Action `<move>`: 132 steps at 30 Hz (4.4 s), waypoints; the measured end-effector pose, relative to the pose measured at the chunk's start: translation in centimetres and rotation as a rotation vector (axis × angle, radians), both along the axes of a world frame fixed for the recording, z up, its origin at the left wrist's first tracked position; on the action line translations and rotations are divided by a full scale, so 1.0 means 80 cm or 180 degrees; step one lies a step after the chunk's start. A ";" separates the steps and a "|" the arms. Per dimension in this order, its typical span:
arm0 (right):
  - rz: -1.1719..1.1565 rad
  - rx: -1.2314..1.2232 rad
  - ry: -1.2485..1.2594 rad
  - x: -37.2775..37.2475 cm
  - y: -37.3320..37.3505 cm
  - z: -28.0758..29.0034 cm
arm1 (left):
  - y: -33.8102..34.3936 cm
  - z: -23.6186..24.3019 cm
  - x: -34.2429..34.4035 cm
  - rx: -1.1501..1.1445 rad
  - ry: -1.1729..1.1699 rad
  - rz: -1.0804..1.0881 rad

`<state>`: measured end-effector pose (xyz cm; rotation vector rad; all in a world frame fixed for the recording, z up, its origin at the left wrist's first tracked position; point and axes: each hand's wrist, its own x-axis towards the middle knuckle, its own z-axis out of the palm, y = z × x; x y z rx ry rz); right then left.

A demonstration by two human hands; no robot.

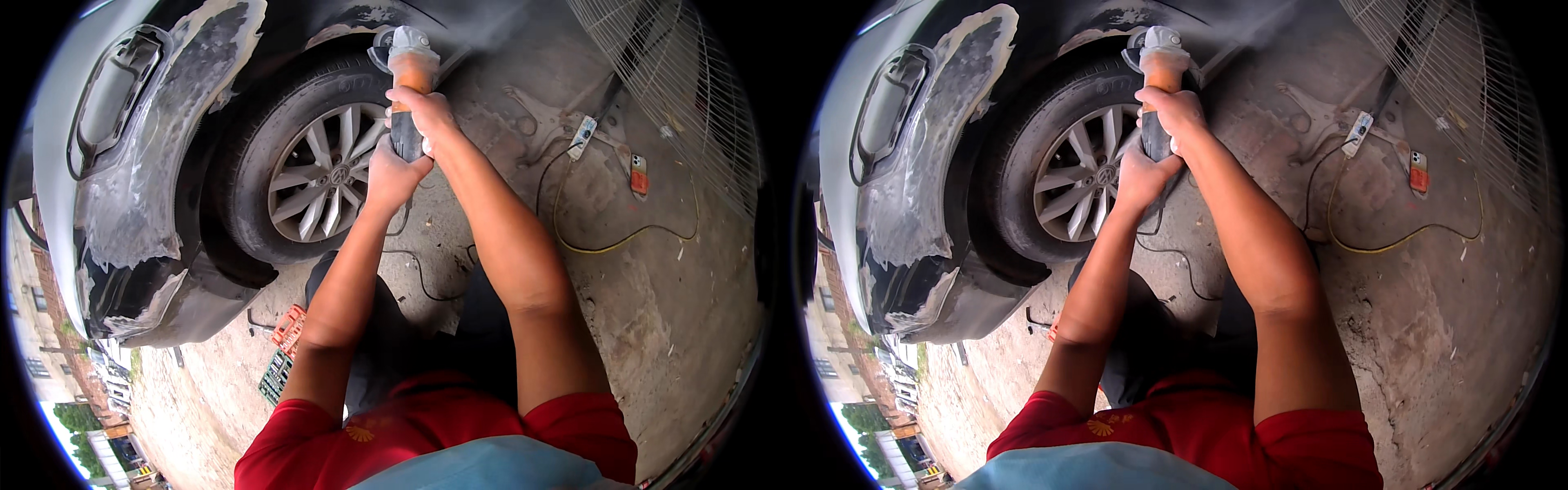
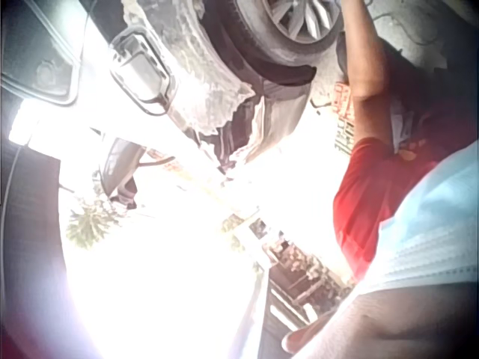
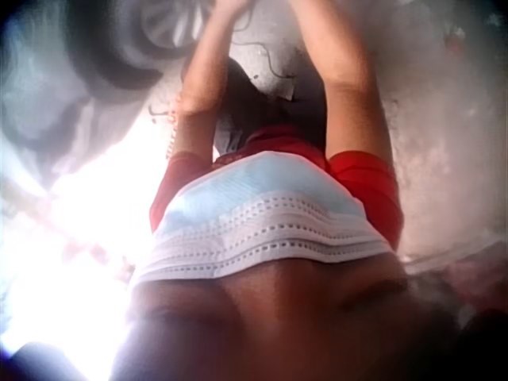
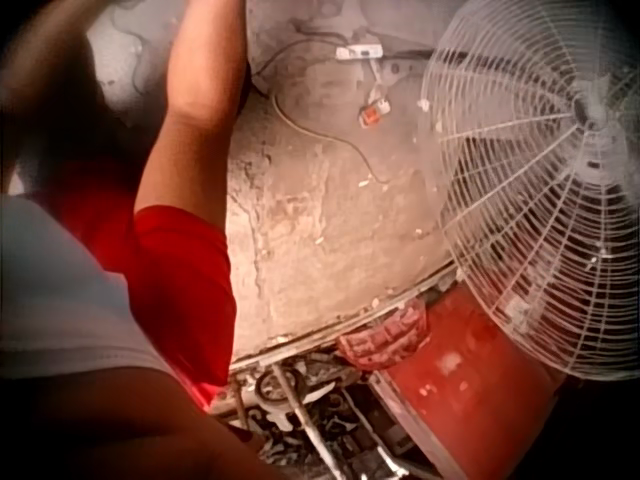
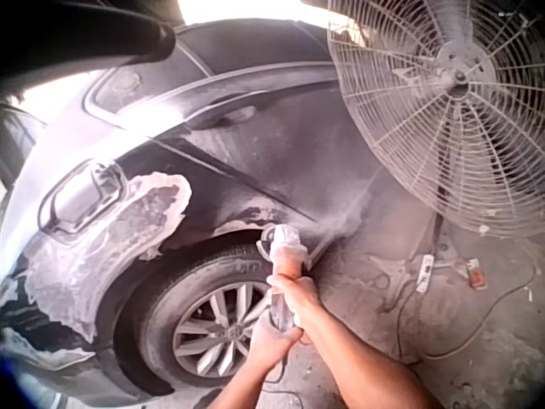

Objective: The person uses an angle grinder to smooth the surface of a car's front wheel arch. They periodically pause to touch and feel the area with their hand to check the progress.

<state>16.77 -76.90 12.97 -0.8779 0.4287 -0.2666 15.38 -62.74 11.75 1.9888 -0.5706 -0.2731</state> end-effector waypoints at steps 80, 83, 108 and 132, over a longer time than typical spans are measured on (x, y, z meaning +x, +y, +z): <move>0.0353 0.0952 -0.0367 -0.004 0.003 -0.008 | 0.018 0.024 -0.026 0.0055 -0.0328 0.0102; 0.0324 0.0839 -0.0274 -0.005 0.001 -0.002 | 0.015 0.025 -0.025 0.0001 -0.0361 0.0097; 0.0129 0.0338 -0.0191 -0.014 0.011 0.001 | 0.022 0.008 -0.025 -0.0221 -0.0025 -0.0110; 0.0177 0.0610 -0.0493 -0.007 0.050 0.006 | 0.058 0.036 -0.021 0.0132 -0.0564 0.0120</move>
